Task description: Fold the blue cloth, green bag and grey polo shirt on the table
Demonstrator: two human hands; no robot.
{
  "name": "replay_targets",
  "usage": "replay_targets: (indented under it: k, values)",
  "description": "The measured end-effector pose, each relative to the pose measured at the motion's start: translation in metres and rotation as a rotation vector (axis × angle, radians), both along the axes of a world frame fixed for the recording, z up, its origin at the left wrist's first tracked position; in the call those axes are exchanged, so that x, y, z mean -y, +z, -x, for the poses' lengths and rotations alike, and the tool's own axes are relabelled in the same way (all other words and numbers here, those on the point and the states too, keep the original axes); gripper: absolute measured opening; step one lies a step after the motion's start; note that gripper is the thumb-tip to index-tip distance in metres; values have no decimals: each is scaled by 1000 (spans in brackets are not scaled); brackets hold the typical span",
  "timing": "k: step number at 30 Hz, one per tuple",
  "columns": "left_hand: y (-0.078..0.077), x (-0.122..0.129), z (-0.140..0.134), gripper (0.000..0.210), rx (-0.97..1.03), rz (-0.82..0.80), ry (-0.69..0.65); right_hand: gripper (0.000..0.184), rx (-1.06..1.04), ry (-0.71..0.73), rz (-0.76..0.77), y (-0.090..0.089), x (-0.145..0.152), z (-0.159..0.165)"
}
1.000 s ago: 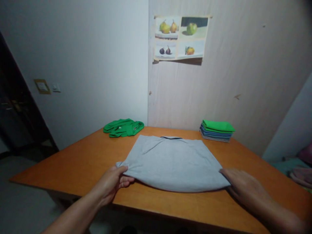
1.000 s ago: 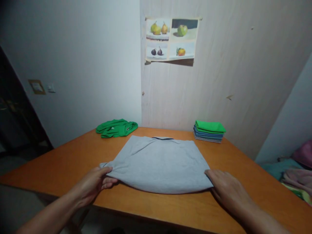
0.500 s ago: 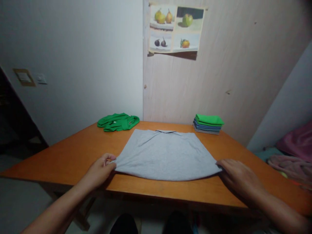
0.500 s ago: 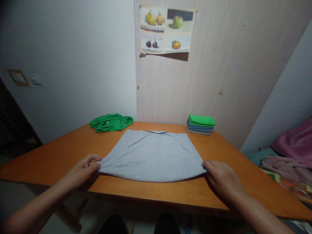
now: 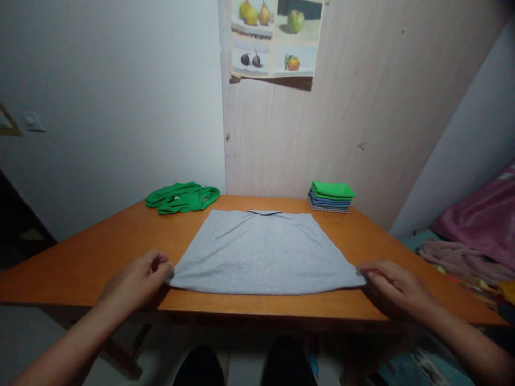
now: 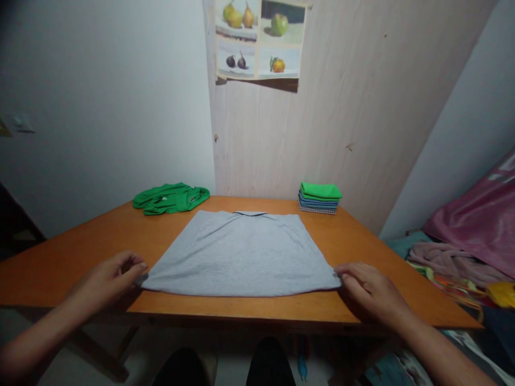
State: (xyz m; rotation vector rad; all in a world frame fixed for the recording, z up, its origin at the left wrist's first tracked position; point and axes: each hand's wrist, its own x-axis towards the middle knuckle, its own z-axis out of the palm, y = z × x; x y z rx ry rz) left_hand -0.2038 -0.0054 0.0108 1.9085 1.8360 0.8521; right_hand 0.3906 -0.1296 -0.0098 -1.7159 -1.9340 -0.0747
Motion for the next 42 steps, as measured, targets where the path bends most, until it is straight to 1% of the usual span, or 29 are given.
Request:
replay_targets:
  k: [1,2,3,4,5,7,9,10,11,12,14,15,17,19,21,23,27,35,42]
  values:
    - [5,-1,-6,26,-71,-85,-10,33,-73,-39,-22,7,-3,3]
    - [9,-3,-15,26,-133,-169,-48,36,-137,-81,-57,15,-7,8]
    - [12,-5,-26,25,-155,-251,-93,37,-182,-93,-83,23,-13,15]
    - [14,-7,-39,27,-159,-284,-159,39,-215,-116,-116,32,-19,24]
    - [15,-10,-53,31,-150,-314,-198,40,-228,-137,-137,40,-27,33]
    - [11,-16,-80,40,-158,-325,-292,44,-226,-132,-139,49,-44,54]
    - [2,-20,-103,47,-204,-318,-375,50,-194,-99,-113,47,-62,70]
    - [-4,-21,-110,51,-258,-299,-404,53,-155,-75,-78,41,-70,76]
    - [-10,-22,-115,55,-327,-260,-427,55,-103,-66,-41,31,-77,80]
    - [-15,-21,-117,59,-394,-207,-445,58,-29,-51,26,20,-82,82]
    - [-24,-18,-116,65,-492,-105,-460,67,114,-42,190,-5,-89,81]
    - [-26,-16,-114,68,-520,-69,-462,72,158,-63,242,-17,-91,79]
    - [-28,-11,-108,71,-547,-37,-455,77,218,-73,294,-35,-92,73]
    - [-28,-8,-104,72,-552,-35,-446,78,250,-113,296,-44,-91,68]
    - [-27,-7,-102,73,-550,-39,-440,77,268,-166,294,-46,-91,66]
    - [-28,-8,-102,75,-547,-36,-441,78,274,-198,312,-45,-90,67]
    - [-29,-10,-103,78,-553,-12,-446,80,270,-199,358,-40,-90,70]
    - [-20,-6,-105,79,-579,35,-443,81,278,-214,342,-37,-88,74]
    - [-25,-2,-97,82,-623,27,-443,81,284,-245,380,-33,-72,84]
